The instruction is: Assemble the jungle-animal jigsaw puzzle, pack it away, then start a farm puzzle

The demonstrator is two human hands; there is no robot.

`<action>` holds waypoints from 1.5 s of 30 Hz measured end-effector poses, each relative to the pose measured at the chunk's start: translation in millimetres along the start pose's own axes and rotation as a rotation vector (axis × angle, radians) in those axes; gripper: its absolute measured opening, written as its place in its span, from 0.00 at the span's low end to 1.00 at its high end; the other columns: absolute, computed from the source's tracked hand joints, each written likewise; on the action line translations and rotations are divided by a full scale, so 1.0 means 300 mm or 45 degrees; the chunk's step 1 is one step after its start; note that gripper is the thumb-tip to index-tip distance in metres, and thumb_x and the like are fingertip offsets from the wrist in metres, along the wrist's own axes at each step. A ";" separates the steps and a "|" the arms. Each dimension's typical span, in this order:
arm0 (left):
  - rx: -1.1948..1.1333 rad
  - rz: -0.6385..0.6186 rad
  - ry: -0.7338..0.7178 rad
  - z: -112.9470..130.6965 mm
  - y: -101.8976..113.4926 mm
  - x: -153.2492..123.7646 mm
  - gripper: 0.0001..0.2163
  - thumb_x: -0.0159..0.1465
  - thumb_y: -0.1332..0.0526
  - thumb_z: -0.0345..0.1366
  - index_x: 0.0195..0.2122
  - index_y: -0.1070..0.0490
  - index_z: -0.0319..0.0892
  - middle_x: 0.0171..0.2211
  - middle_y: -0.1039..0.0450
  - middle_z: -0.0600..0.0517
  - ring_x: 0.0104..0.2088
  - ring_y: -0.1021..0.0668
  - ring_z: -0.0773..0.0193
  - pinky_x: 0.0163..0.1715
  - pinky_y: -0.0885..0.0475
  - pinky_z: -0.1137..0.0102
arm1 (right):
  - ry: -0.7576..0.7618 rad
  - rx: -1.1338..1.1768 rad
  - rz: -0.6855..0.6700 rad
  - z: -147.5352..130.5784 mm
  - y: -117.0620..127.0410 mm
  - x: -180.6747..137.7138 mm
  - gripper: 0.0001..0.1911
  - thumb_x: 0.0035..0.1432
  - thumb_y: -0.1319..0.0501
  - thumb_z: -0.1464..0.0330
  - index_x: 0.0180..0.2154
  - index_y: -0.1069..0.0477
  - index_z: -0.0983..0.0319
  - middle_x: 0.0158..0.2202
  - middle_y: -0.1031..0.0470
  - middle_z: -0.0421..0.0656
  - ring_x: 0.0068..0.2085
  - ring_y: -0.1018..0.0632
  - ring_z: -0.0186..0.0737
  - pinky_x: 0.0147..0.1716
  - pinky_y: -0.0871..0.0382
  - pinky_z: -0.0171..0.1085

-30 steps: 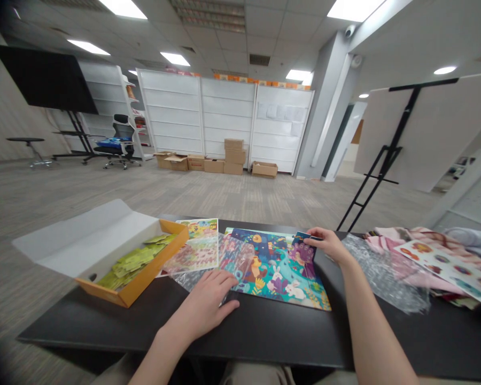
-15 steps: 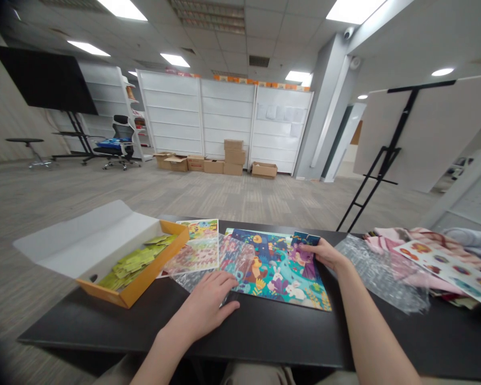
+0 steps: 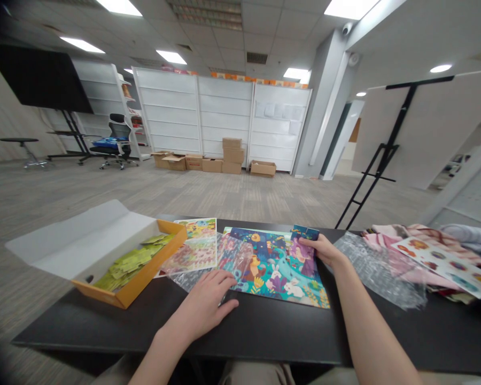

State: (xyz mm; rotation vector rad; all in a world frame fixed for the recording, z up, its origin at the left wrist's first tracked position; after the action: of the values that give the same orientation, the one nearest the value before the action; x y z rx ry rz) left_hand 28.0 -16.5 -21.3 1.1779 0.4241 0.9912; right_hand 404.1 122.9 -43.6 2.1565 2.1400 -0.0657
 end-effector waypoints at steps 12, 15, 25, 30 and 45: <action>-0.018 0.006 0.004 0.001 0.005 0.000 0.11 0.65 0.35 0.38 0.49 0.28 0.46 0.51 0.26 0.49 0.53 0.27 0.52 0.56 0.33 0.56 | 0.048 0.024 0.079 -0.005 0.057 0.014 0.20 0.39 0.21 0.62 0.34 0.22 0.60 0.34 0.15 0.46 0.32 0.16 0.48 0.37 0.21 0.44; -0.020 0.007 0.006 0.003 0.006 -0.002 0.12 0.65 0.35 0.38 0.49 0.28 0.45 0.50 0.26 0.49 0.53 0.27 0.52 0.56 0.33 0.56 | 0.034 0.032 0.089 -0.003 0.058 0.018 0.19 0.40 0.21 0.62 0.34 0.22 0.59 0.34 0.15 0.47 0.32 0.16 0.48 0.36 0.21 0.43; -0.016 -0.007 0.008 0.001 0.007 -0.005 0.12 0.66 0.35 0.38 0.50 0.28 0.45 0.51 0.26 0.48 0.54 0.27 0.52 0.57 0.33 0.55 | 0.030 -0.025 0.001 -0.013 0.008 0.005 0.20 0.40 0.20 0.62 0.36 0.19 0.61 0.38 0.15 0.48 0.36 0.15 0.48 0.40 0.20 0.41; -0.007 -0.002 0.002 -0.003 -0.002 -0.004 0.12 0.66 0.35 0.38 0.50 0.28 0.45 0.51 0.26 0.48 0.54 0.27 0.52 0.56 0.33 0.56 | 0.049 -0.118 -0.054 -0.013 -0.014 0.007 0.23 0.40 0.20 0.59 0.38 0.17 0.62 0.41 0.15 0.49 0.39 0.16 0.49 0.43 0.20 0.41; 0.003 0.000 0.001 0.003 0.002 -0.001 0.11 0.67 0.37 0.39 0.49 0.28 0.45 0.51 0.26 0.47 0.53 0.27 0.52 0.56 0.33 0.56 | 0.076 0.018 0.074 -0.087 -0.088 -0.028 0.18 0.41 0.22 0.58 0.34 0.22 0.57 0.36 0.15 0.46 0.35 0.15 0.51 0.38 0.20 0.44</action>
State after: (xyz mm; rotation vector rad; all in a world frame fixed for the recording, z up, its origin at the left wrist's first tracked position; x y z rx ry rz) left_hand 28.2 -17.2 -20.4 1.1798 0.4259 0.9915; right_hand 376.6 117.4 -18.0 2.2550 2.1119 -0.0127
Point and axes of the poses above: each hand's wrist, its own x-axis towards the middle knuckle, its own y-axis out of the back of the hand, z = x × y, the point moved 4 cm from there along x, towards the middle knuckle
